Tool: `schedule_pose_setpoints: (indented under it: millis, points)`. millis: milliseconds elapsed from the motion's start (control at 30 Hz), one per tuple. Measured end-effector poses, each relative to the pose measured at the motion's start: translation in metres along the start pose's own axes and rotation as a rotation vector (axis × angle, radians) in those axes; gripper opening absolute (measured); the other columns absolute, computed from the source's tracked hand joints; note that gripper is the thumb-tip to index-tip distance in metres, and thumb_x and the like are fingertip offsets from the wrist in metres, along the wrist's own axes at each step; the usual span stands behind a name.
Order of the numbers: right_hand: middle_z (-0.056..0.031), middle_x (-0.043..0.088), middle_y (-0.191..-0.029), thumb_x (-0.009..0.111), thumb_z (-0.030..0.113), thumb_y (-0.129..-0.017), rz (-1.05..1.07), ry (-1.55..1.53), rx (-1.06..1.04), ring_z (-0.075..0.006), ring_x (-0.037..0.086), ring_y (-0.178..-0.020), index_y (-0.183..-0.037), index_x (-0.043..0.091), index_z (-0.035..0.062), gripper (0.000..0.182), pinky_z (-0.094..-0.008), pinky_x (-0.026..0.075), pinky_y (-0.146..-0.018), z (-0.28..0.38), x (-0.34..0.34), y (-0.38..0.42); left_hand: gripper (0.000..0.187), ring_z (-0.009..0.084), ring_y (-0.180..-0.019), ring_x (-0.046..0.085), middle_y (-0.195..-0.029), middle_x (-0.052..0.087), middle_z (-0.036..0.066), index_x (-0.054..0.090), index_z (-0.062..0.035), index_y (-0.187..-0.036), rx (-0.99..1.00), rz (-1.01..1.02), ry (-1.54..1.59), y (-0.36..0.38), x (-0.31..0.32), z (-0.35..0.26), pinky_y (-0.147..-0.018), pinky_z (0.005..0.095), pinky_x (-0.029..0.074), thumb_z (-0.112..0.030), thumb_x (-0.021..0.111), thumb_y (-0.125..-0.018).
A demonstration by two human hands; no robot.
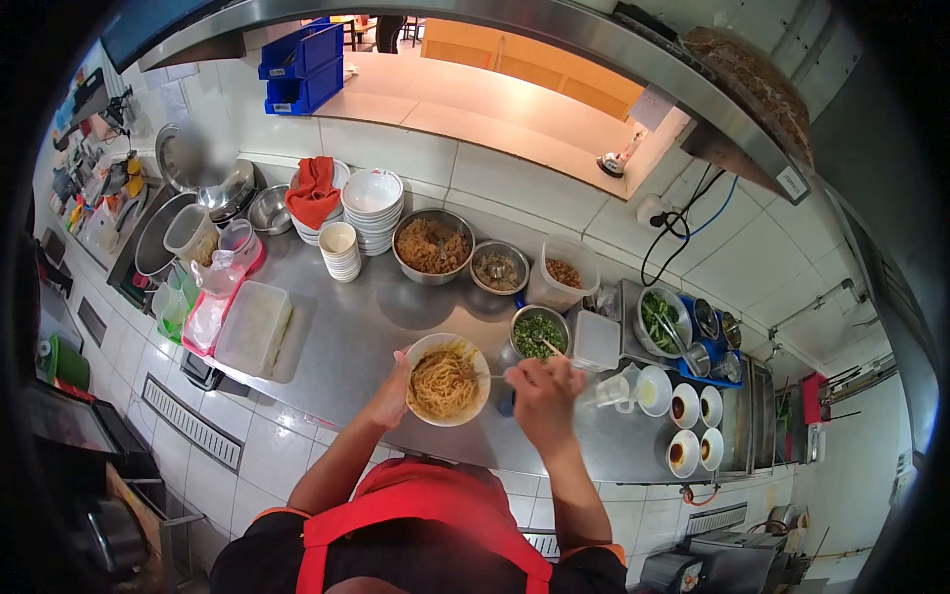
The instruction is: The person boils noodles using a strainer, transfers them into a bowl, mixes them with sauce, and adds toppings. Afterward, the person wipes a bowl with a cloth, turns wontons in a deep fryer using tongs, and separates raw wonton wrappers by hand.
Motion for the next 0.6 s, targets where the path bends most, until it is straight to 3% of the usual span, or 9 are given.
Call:
schedule_pose_setpoints:
  millis: [33,100,233,333,533,600]
  points:
    - [0.0070,0.063,-0.087,0.069,0.016,-0.076,0.072,-0.124,0.056,-0.0194,0.049,-0.094,-0.082,0.071,0.0202,0.007,-0.0452,0.028,-0.088,0.000,0.025,0.008,0.078,0.0231,-0.129,0.048,-0.140,0.046,0.013,0.028,-0.0070,-0.143,-0.004,-0.004,0.008,0.000,-0.002,0.006,-0.108,0.0390,0.041,-0.067,0.020,-0.094]
    - [0.0054,0.064,-0.086,0.070,0.017,-0.078,0.103,-0.327,0.204,-0.0194,0.050,-0.094,-0.082,0.072,0.0184,0.004,-0.0438,0.030,-0.088,-0.013,0.063,0.028,0.077,0.0233,-0.130,0.047,-0.140,0.045,0.013,0.028,-0.0074,-0.143,-0.007,-0.015,0.019,-0.002,-0.009,0.021,-0.108,0.0387,0.041,-0.066,0.019,-0.095]
    - [0.0068,0.065,-0.090,0.071,0.020,-0.081,0.091,-0.817,0.445,-0.0194,0.050,-0.099,-0.081,0.073,0.0181,0.003,-0.0428,0.027,-0.089,-0.045,0.086,0.043,0.073,0.0234,-0.132,0.045,-0.142,0.043,0.012,0.026,-0.0091,-0.145,-0.059,-0.038,0.056,0.010,-0.008,0.008,-0.110,0.0388,0.039,-0.063,0.016,-0.097]
    - [0.0079,0.064,-0.089,0.070,0.020,-0.080,-0.012,-0.791,0.398,-0.0189,0.050,-0.097,-0.079,0.073,0.0204,0.002,-0.0386,0.026,-0.088,-0.040,0.042,0.018,0.070,0.0229,-0.132,0.044,-0.144,0.041,0.009,0.025,-0.0117,-0.147,-0.088,-0.011,0.093,0.012,-0.008,0.003,-0.109,0.0385,0.039,-0.061,0.015,-0.098]
    - [0.0107,0.061,-0.084,0.069,0.020,-0.078,-0.064,0.018,-0.113,-0.0172,0.048,-0.095,-0.077,0.070,0.0242,0.005,-0.0402,0.026,-0.085,0.019,-0.031,-0.017,0.076,0.0239,-0.130,0.047,-0.140,0.046,0.013,0.030,-0.0068,-0.143,-0.075,-0.039,0.092,0.010,-0.007,-0.004,-0.108,0.0396,0.040,-0.065,0.017,-0.096]
    - [0.0058,0.062,-0.086,0.068,0.013,-0.078,-0.043,-0.034,-0.081,-0.0205,0.049,-0.091,-0.078,0.070,0.0199,0.007,-0.0382,0.033,-0.082,0.008,-0.028,-0.025,0.076,0.0231,-0.130,0.047,-0.139,0.046,0.013,0.032,-0.0058,-0.142,0.023,0.003,0.047,0.010,-0.007,-0.015,-0.109,0.0391,0.039,-0.064,0.017,-0.097]
Point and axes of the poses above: each hand's wrist, its own y-axis away from the middle knuckle, its own x-axis out of the palm, z = x × y, the point moved 8 cm from there along -y, towards the middle knuckle
